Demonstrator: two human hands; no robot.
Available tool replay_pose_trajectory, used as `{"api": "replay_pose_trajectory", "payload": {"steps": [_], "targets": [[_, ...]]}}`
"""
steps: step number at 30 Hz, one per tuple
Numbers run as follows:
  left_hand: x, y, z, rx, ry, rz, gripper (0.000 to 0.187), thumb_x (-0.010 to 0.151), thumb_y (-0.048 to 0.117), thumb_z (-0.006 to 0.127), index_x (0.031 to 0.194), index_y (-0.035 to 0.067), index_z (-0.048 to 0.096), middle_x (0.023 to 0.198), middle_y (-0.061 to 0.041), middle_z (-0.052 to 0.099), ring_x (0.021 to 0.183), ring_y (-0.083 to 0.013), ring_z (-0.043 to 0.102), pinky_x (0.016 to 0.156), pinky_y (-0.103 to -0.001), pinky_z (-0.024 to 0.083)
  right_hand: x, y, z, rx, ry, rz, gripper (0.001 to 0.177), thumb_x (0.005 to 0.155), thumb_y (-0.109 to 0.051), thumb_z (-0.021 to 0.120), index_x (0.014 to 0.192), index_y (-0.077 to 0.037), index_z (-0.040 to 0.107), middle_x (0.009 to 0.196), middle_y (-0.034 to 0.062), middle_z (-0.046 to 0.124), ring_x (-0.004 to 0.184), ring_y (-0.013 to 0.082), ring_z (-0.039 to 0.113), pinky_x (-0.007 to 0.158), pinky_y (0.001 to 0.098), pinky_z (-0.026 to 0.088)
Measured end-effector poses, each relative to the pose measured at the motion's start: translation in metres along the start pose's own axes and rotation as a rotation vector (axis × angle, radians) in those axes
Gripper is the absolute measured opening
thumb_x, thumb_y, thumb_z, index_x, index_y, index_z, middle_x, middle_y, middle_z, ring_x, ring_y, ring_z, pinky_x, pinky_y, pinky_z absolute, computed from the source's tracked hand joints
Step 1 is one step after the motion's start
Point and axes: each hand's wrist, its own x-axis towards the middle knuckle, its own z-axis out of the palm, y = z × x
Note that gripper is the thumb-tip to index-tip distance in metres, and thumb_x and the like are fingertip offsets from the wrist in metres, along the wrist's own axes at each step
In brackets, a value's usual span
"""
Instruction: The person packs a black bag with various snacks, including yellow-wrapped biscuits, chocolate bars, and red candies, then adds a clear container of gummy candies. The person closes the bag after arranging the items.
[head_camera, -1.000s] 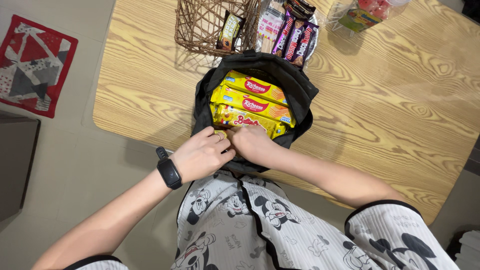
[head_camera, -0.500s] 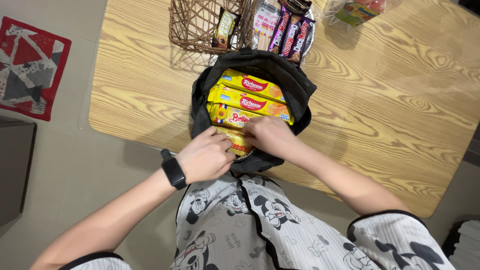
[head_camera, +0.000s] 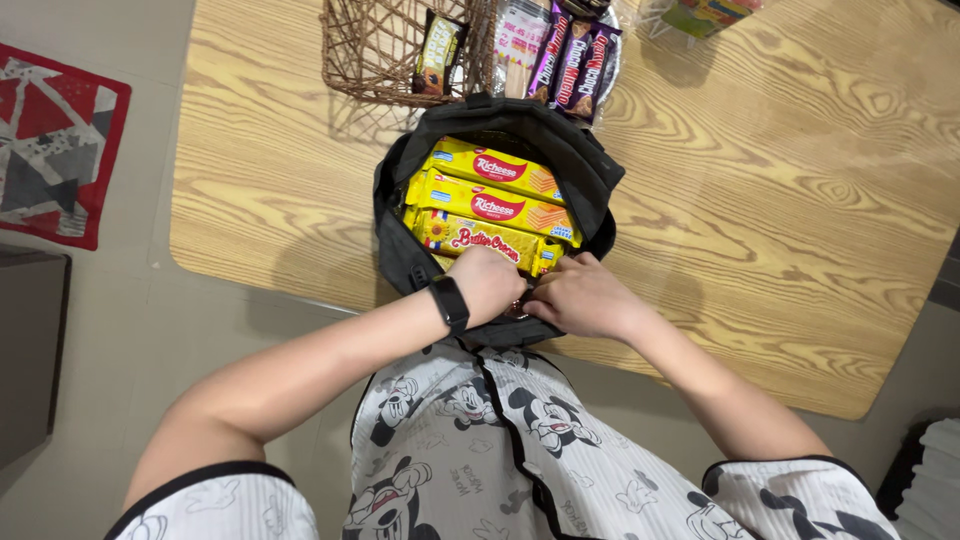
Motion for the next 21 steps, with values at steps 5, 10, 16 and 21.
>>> {"api": "replay_pose_trajectory", "payload": {"steps": [5, 10, 16, 21], "targets": [[0.009, -0.005, 0.008, 0.035, -0.081, -0.015, 0.017, 0.084, 0.018, 0.063, 0.075, 0.017, 0.078, 0.076, -0.005, 0.075, 0.076, -0.0243, 0.075, 0.061, -0.039, 0.056, -0.009, 0.007, -0.006, 0.05, -0.125, -0.019, 0.045, 0.096, -0.053, 0.054, 0.106, -0.015, 0.076, 0.108, 0.0052, 0.074, 0.118, 0.0254, 0.056, 0.106, 0.0441, 0.035], [0.0, -0.015, -0.007, -0.029, -0.061, -0.031, 0.017, 0.084, 0.015, 0.063, 0.075, 0.015, 0.077, 0.078, -0.007, 0.074, 0.08, -0.0256, 0.074, 0.068, -0.039, 0.057, -0.01, 0.011, -0.019, 0.09, -0.198, 0.002, 0.056, 0.087, -0.063, 0.062, 0.11, -0.014, 0.075, 0.108, 0.0098, 0.073, 0.119, 0.024, 0.058, 0.105, 0.0409, 0.038], [-0.022, 0.0, -0.026, -0.082, 0.156, -0.146, 0.014, 0.079, 0.014, 0.065, 0.089, 0.007, 0.073, 0.087, -0.011, 0.071, 0.082, -0.0281, 0.071, 0.068, -0.039, 0.057, -0.003, 0.008, -0.014, 0.165, -0.128, -0.034, 0.056, 0.085, -0.061, 0.063, 0.116, -0.015, 0.072, 0.107, 0.0127, 0.074, 0.11, 0.0279, 0.065, 0.101, 0.0449, 0.042], [-0.03, 0.004, -0.024, -0.001, 0.087, -0.288, 0.013, 0.077, 0.012, 0.067, 0.086, 0.005, 0.073, 0.088, -0.011, 0.07, 0.083, -0.0271, 0.071, 0.067, -0.037, 0.058, 0.011, 0.004, 0.012, 0.19, 0.072, 0.049, 0.048, 0.097, -0.053, 0.059, 0.124, -0.014, 0.068, 0.093, 0.0187, 0.074, 0.09, 0.0369, 0.072, 0.081, 0.0498, 0.055]]}}
